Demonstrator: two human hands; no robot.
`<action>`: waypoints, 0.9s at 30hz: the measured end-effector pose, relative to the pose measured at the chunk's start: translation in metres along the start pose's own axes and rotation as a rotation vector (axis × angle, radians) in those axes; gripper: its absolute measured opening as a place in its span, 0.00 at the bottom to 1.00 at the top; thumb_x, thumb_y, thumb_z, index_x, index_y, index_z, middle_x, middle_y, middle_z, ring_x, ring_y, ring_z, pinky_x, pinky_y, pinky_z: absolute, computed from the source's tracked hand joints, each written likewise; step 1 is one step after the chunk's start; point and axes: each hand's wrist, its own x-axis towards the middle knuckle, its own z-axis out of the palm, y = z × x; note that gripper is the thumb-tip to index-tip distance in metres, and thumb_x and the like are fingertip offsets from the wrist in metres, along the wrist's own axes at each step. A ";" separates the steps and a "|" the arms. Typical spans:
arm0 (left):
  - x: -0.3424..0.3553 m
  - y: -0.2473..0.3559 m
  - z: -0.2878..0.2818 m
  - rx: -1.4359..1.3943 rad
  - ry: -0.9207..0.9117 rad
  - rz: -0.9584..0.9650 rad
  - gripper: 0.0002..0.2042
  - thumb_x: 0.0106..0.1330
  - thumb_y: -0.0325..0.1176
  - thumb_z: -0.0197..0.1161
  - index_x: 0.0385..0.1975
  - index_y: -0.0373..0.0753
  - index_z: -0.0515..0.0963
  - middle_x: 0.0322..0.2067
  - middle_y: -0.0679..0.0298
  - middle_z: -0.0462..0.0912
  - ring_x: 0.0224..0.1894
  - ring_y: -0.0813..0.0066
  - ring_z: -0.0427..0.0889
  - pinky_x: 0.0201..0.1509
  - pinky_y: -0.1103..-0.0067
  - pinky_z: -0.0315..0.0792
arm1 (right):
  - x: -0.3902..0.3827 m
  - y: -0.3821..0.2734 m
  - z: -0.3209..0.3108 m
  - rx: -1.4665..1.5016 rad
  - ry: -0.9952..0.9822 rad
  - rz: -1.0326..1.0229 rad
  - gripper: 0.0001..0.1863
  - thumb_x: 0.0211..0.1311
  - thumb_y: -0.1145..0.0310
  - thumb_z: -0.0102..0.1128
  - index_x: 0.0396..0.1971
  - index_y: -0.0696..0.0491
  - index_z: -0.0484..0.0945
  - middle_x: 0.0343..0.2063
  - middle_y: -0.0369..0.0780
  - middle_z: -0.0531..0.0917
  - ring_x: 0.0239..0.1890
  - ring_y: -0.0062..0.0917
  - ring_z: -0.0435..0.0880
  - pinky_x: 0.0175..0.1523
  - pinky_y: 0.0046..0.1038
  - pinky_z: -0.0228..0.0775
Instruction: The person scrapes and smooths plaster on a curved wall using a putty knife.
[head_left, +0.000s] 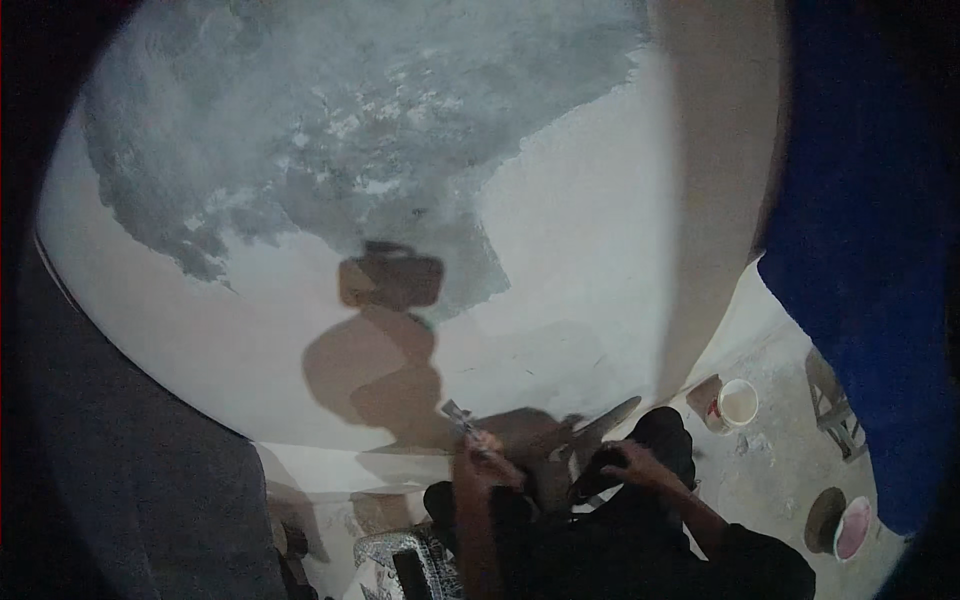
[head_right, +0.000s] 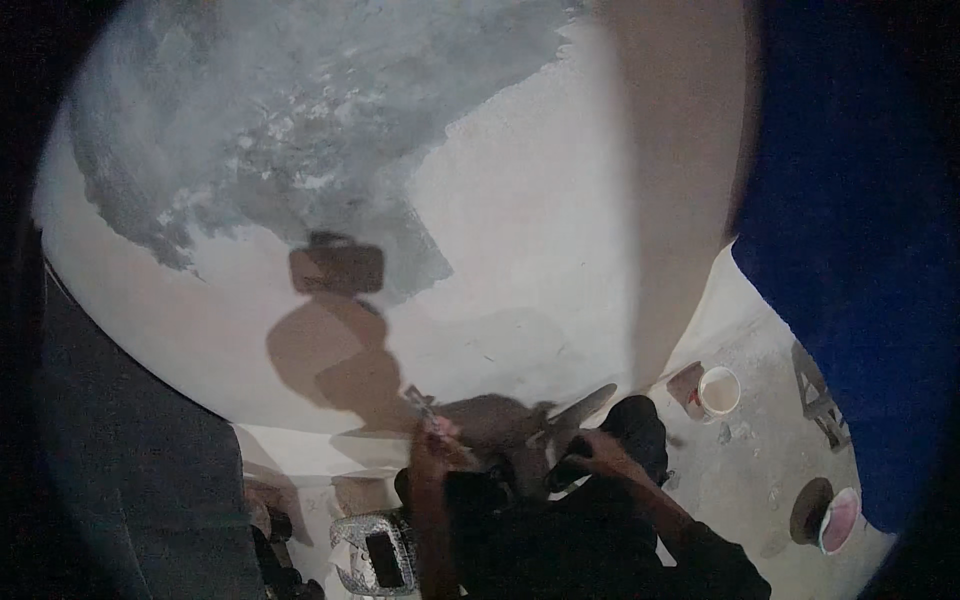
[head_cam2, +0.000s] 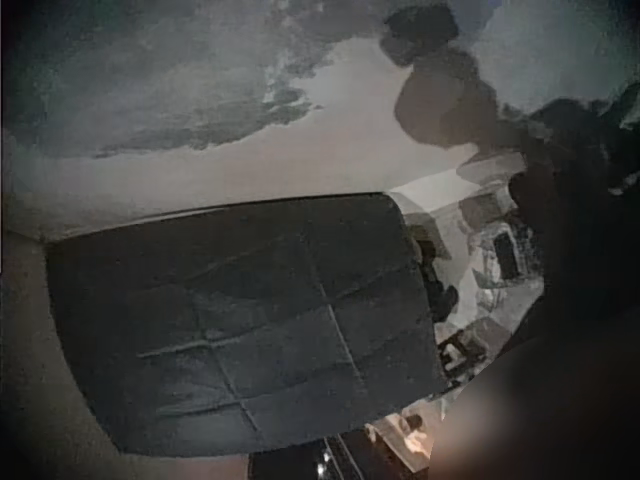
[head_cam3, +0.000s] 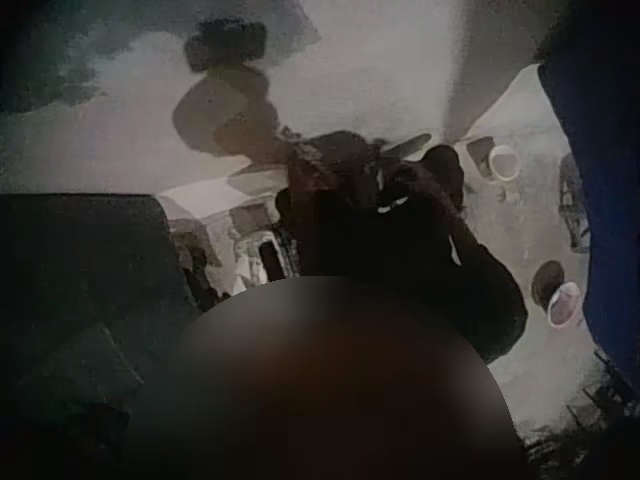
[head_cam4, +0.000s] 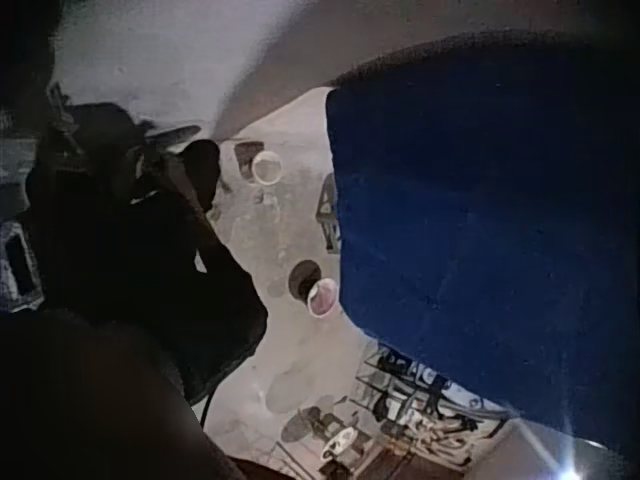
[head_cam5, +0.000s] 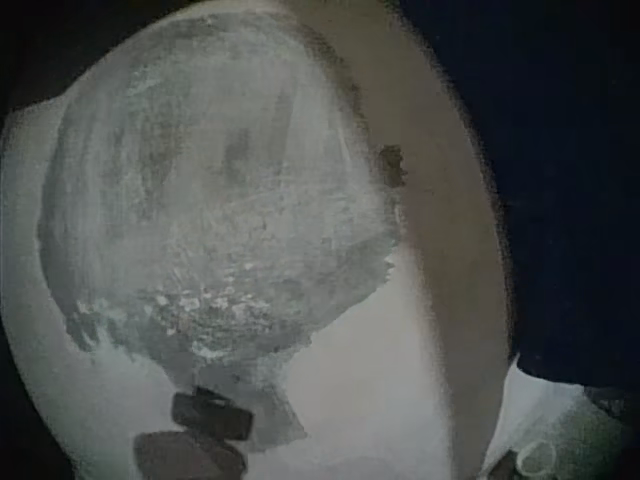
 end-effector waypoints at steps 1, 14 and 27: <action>-0.009 -0.028 0.016 0.032 0.015 0.017 0.15 0.66 0.42 0.49 0.36 0.34 0.73 0.35 0.55 0.78 0.42 0.61 0.78 0.42 0.67 0.76 | 0.003 -0.016 0.017 0.215 -0.089 0.071 0.31 0.57 0.53 0.60 0.55 0.55 0.64 0.44 0.47 0.77 0.48 0.35 0.77 0.53 0.38 0.67; -0.036 -0.078 0.043 -0.964 -0.184 -0.379 0.22 0.67 0.45 0.49 0.53 0.35 0.67 0.52 0.48 0.71 0.54 0.49 0.70 0.61 0.55 0.59 | 0.055 -0.133 0.022 0.271 0.515 -0.308 0.19 0.65 0.55 0.52 0.44 0.57 0.70 0.35 0.39 0.77 0.40 0.24 0.77 0.49 0.30 0.68; -0.060 -0.085 -0.177 1.605 0.710 0.060 0.44 0.47 0.53 0.67 0.62 0.39 0.56 0.61 0.39 0.55 0.60 0.39 0.60 0.57 0.53 0.62 | 0.092 -0.473 -0.211 0.299 0.444 -1.403 0.24 0.67 0.49 0.40 0.18 0.51 0.67 0.10 0.30 0.63 0.10 0.12 0.58 0.13 0.18 0.47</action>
